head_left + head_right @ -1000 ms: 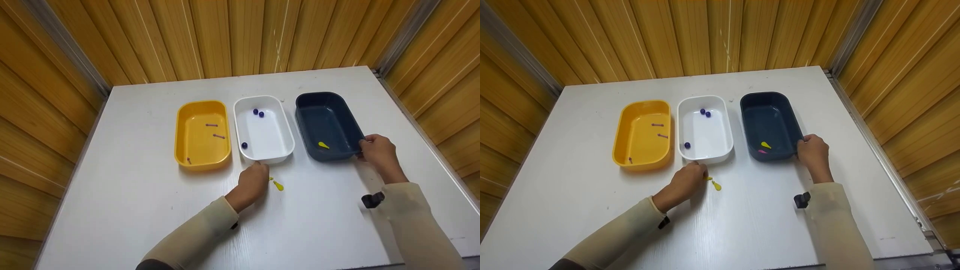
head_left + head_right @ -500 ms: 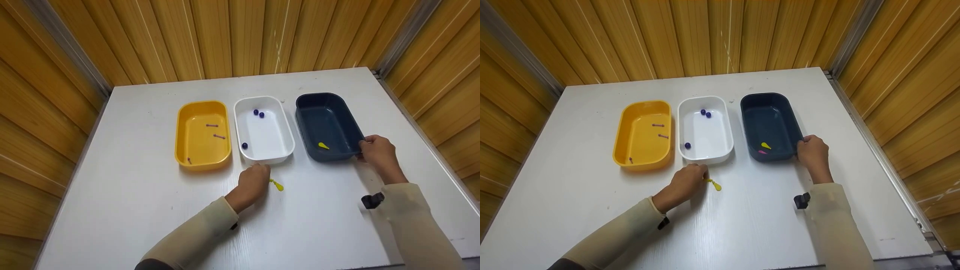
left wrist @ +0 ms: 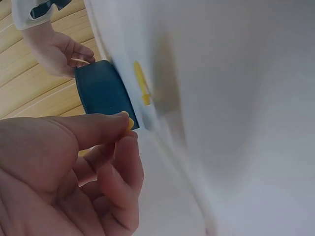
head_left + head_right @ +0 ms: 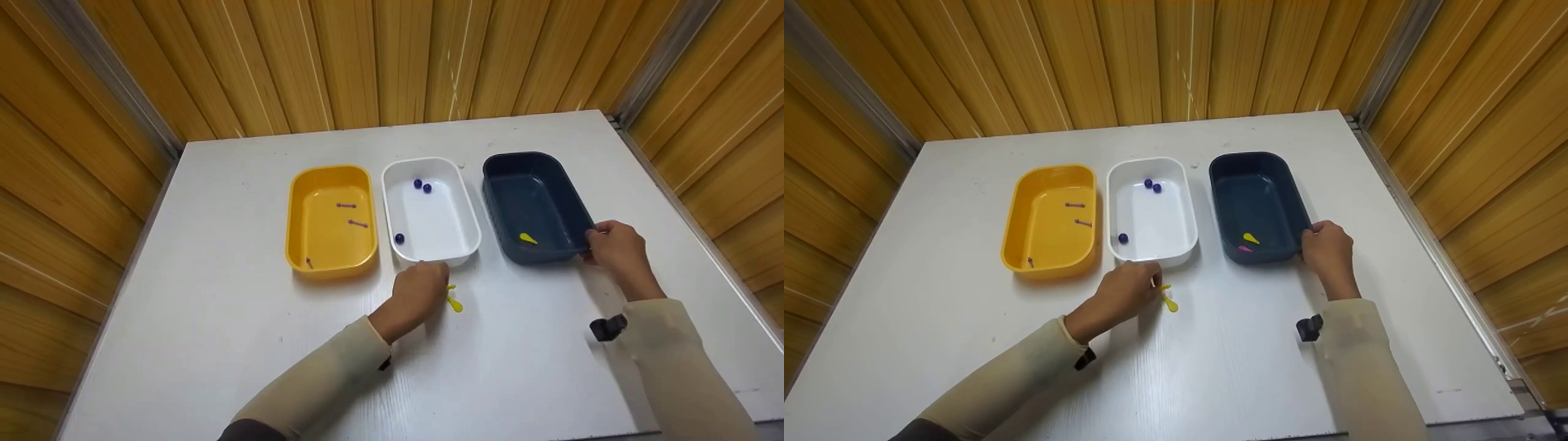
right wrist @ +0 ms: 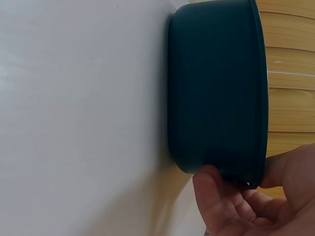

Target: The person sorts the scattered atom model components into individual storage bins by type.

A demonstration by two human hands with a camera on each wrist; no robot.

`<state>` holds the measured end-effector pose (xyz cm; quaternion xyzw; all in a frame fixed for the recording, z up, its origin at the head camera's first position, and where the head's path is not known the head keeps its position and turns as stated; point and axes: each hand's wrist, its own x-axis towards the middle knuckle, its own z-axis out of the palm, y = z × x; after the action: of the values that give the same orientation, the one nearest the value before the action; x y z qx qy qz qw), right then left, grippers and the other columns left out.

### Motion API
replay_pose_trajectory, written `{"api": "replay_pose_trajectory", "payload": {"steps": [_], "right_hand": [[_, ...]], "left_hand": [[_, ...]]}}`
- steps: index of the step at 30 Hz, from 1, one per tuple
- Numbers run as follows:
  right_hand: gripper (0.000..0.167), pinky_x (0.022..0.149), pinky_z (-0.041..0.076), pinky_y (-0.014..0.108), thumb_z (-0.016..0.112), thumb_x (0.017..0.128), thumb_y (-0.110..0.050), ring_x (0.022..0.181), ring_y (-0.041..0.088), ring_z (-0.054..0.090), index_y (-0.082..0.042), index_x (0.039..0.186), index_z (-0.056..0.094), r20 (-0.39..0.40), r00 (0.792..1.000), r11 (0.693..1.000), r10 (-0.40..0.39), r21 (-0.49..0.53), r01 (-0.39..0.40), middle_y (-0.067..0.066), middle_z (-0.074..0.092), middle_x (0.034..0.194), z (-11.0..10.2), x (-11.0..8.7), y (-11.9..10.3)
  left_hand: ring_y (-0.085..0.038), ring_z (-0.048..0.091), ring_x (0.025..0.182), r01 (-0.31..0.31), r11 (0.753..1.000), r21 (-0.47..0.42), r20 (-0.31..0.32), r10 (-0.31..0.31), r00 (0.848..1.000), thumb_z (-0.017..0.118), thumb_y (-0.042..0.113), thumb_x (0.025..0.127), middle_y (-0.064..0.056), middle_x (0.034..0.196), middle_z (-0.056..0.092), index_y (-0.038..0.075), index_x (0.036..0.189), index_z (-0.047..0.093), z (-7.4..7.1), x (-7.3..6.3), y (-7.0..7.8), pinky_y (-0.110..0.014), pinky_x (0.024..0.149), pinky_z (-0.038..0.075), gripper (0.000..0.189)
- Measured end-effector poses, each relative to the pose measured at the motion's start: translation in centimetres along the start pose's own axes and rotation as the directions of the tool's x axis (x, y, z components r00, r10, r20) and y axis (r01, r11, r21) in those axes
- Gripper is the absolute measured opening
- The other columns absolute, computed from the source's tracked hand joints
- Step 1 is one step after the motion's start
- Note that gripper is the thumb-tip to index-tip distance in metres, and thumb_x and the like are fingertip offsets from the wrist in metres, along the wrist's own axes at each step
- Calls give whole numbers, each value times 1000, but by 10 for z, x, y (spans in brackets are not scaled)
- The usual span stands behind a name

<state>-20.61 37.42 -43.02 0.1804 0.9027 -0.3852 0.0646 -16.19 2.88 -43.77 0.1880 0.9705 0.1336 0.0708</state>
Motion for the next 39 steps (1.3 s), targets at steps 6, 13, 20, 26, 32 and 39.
{"api": "replay_pose_trajectory", "payload": {"steps": [6, 13, 20, 26, 32, 39], "right_hand": [[51, 71, 61, 27, 40, 106, -28, 77, 13, 74, 11, 138, 49, 2, 1000, 1000, 7, 1, -7, 35, 63, 124, -1, -1, 0], [51, 74, 62, 29, 40, 106, -28, 81, 16, 74, 10, 139, 48, 2, 1000, 1000, 22, 6, -22, 34, 62, 124, 0, 0, 0], [49, 69, 61, 27, 42, 105, -25, 75, 16, 75, 12, 137, 50, -11, 1000, 1000, -9, -4, 9, 36, 65, 119, -1, 0, 2], [49, 69, 62, 29, 42, 105, -24, 74, 15, 75, 13, 138, 49, -10, 1000, 1000, -16, 12, 16, 37, 63, 121, 0, -1, 1], [50, 69, 62, 28, 42, 105, -24, 75, 14, 75, 13, 139, 48, -6, 1000, 1000, -6, 22, 6, 37, 61, 124, 0, -1, 1], [49, 72, 62, 30, 41, 106, -25, 79, 15, 73, 12, 138, 49, 9, 1000, 999, 7, 32, -8, 35, 62, 123, 0, 1, 1]], "left_hand": [[-12, 57, 61, -22, 1000, 8, -24, 23, 999, 69, 18, 95, -2, 80, 74, 12, 96, 74, -9, 7, 11, -28, 49, 48, 8], [-14, 66, 65, -59, 997, 54, -114, 65, 991, 70, 21, 95, -3, 79, 74, 13, 92, 73, -15, 14, 23, -31, 48, 50, 9], [-16, 72, 74, -101, 991, 88, -138, 112, 984, 65, 15, 97, -4, 85, 75, 13, 97, 72, -19, 24, 36, -31, 53, 56, 7], [-13, 70, 75, -115, 989, 91, -109, 125, 986, 65, 15, 98, -3, 90, 75, 13, 105, 72, -21, 34, 48, -29, 58, 58, 10], [-11, 68, 78, -118, 991, 67, -83, 123, 989, 65, 16, 98, -1, 95, 75, 16, 111, 71, -23, 44, 58, -26, 60, 57, 14], [-11, 71, 82, -107, 993, 57, -97, 112, 989, 65, 18, 99, 0, 97, 75, 16, 114, 71, -24, 54, 67, -27, 64, 59, 16]]}}
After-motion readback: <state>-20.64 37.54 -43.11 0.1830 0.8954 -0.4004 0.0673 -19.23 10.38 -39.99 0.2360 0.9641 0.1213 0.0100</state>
